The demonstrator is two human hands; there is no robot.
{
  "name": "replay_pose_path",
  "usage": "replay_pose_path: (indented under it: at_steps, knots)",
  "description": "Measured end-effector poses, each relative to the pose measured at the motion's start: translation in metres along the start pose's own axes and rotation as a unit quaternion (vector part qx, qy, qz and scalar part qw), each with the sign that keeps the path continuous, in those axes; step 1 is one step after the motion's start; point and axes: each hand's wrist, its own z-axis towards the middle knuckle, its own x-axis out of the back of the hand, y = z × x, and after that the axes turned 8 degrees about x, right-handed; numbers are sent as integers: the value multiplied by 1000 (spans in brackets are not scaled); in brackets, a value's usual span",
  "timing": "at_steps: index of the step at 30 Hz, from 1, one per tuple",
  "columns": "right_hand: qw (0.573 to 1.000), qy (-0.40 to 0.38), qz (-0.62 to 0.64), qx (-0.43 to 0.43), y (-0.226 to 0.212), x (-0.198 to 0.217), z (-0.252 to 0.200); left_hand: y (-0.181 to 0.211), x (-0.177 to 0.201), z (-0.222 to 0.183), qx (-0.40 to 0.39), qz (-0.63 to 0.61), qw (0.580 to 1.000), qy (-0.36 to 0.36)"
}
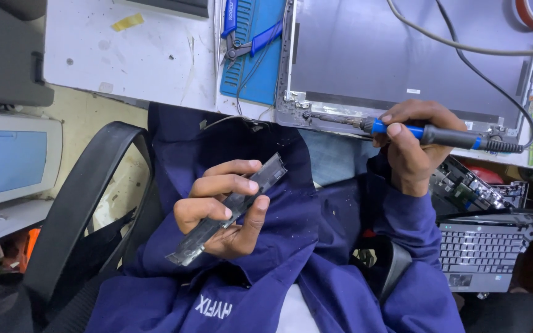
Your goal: Using a soldering iron to repair or reinforce the hinge bracket on a laptop screen assembly.
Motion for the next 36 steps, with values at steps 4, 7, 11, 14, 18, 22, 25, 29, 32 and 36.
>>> replay_pose_path:
  at_steps: [4,7,11,14,18,22,25,29,32,36]
  knots:
    - [1000,-27,-7,2,-2,-2,1,0,-1,0,-4,-14,1000,-2]
    - [1000,-7,5,-9,-4,-3,2,0,0,0,3,-5,1000,2]
    - [996,55,35,-56,-3,-4,2,-1,0,-1,2,-13,1000,-4]
    - [994,51,46,-89,-8,-4,5,-1,-2,-1,7,-17,1000,-4]
    - [992,44,57,-108,-7,-6,7,-1,2,-1,4,-13,1000,-15]
    - [992,86,5,-94,-8,-9,6,-1,-1,-2,4,-10,1000,-8]
    - [990,71,19,-117,-12,-11,7,-1,-1,-2,-1,-8,1000,-9]
    - [994,43,30,-98,-9,-11,7,-1,-2,-2,0,-1,1000,-12]
    - [996,28,17,-86,-10,-12,8,-1,-4,-3,0,-4,1000,-8]
    - [994,41,20,-101,-12,-12,11,1,-5,-2,-1,1,1000,-5]
